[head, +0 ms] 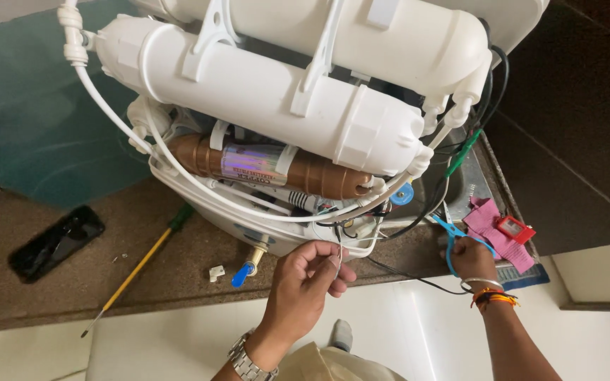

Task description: The person works on a countertop water purifier next to a kitchen sink, handling small tubing fittings and connectors at the base of the unit. They plug the power cord into a wall socket, cut and fit white tubing, use scissors on a hose, and reposition the filter housings on the unit.

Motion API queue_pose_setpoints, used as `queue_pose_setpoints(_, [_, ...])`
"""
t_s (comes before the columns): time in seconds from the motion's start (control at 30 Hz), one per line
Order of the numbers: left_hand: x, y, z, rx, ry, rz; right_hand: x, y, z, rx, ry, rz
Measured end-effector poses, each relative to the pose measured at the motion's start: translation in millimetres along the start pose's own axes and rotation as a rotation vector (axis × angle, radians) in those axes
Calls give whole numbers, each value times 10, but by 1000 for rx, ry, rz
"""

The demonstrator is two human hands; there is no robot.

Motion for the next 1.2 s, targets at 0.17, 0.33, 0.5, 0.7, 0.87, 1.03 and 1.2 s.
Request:
queue_pose_setpoints(0.17, [-24,21,-85,13,14,-2,197,-75,-457,-19,-96,176])
queue_pose_setpoints(0.33, [-36,139,-237,67,44,-8,1287,-218,-1679,-301,-70,395])
queue_pose_setpoints(0.5, [31,399,-51,48,12,47,2059,-52,-2313,-749,-244,513])
queue_pose_setpoints(0.7, [107,596,66,-60,-62,135,2065,-62,-3142,-337,-493,600])
queue_pose_setpoints(0.87, [158,574,123,-202,60,270,2015,13,-3432,-122,-579,629])
queue_pose_setpoints(1.03, [147,507,74,-219,216,284,2020,-15,-3513,-167,-560,531])
queue_pose_setpoints(1.2, [144,503,5,-82,239,240,2041,-73,-3636,-93,-604,449])
Point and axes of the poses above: each hand's wrist, its own x-axis away from the middle knuckle, its own y-axis out of the palm, z = x × y, the point moved 4 cm from there along -x, towards the middle knuckle, and after that the axes turned 12 degrees about -x, right-handed, at the moved point
